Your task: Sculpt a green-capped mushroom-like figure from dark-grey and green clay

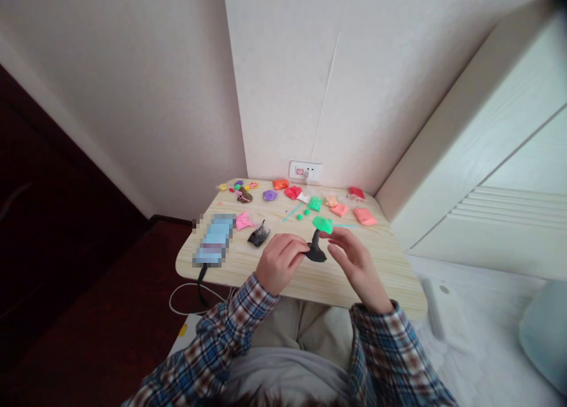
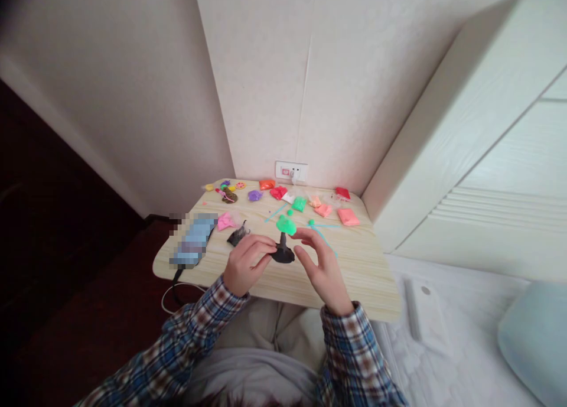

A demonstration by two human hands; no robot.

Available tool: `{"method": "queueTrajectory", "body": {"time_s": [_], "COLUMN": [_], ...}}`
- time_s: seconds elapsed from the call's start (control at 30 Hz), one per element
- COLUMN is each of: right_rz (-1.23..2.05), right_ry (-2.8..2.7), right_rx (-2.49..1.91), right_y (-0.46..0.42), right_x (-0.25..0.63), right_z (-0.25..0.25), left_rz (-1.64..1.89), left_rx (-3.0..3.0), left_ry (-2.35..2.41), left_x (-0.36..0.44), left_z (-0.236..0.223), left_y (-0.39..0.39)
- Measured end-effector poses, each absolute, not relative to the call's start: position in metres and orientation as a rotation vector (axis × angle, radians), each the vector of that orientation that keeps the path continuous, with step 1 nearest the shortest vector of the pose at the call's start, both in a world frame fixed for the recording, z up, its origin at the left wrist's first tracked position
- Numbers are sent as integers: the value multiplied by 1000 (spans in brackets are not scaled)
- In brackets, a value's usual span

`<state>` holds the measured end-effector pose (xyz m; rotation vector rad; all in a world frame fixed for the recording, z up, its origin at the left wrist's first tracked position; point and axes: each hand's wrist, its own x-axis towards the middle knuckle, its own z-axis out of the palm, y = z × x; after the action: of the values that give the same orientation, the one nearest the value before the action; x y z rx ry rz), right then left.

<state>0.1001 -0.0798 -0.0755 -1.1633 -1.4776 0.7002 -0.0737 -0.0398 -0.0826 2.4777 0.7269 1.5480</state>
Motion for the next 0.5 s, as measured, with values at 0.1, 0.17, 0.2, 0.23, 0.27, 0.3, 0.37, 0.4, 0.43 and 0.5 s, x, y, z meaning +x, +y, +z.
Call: {"method": "queueTrajectory", "body": {"time_s": [0.1,0.17,0.2,0.23,0.27,0.3,0.37,0.4,0.43,0.5], "right_rz": [685,630,596,566,543,530,533,540,545,556], "right_ry": [-1557,-1596,-1615,-1633,-1652,-1671,-1703,-1718,-1735,-1763], "right_rx": [-1239,-1283,-1303,-1319,-1332,-1340,-1347,-1349,-1350,-1349], "right_y": [-65,-58,-55,-53,-52,-52,-52,-52,-52,-53], "right_x": [102,102,102,102,102,102,101,100,98,95], "right_z": [-85,-91,-94,-97,-101,-105,-114,-118,-122,-129], "left_rz": [1429,1336,1285,1234,1193,1163,1147,1156,1166,1171], "left_rx": [2488,2470,2455,2438,2419,2398,2352,2328,2309,2300], "left_ry": [738,742,759,787,824,863,924,935,930,879], "left_x": [-65,-61,-61,-61,-62,-64,-69,-72,-74,-77], "left_z": [-100,-109,-113,-117,-120,-123,-127,-127,-127,-123], "left_y": [-32,-27,-26,-24,-23,-23,-24,-26,-27,-29]}}
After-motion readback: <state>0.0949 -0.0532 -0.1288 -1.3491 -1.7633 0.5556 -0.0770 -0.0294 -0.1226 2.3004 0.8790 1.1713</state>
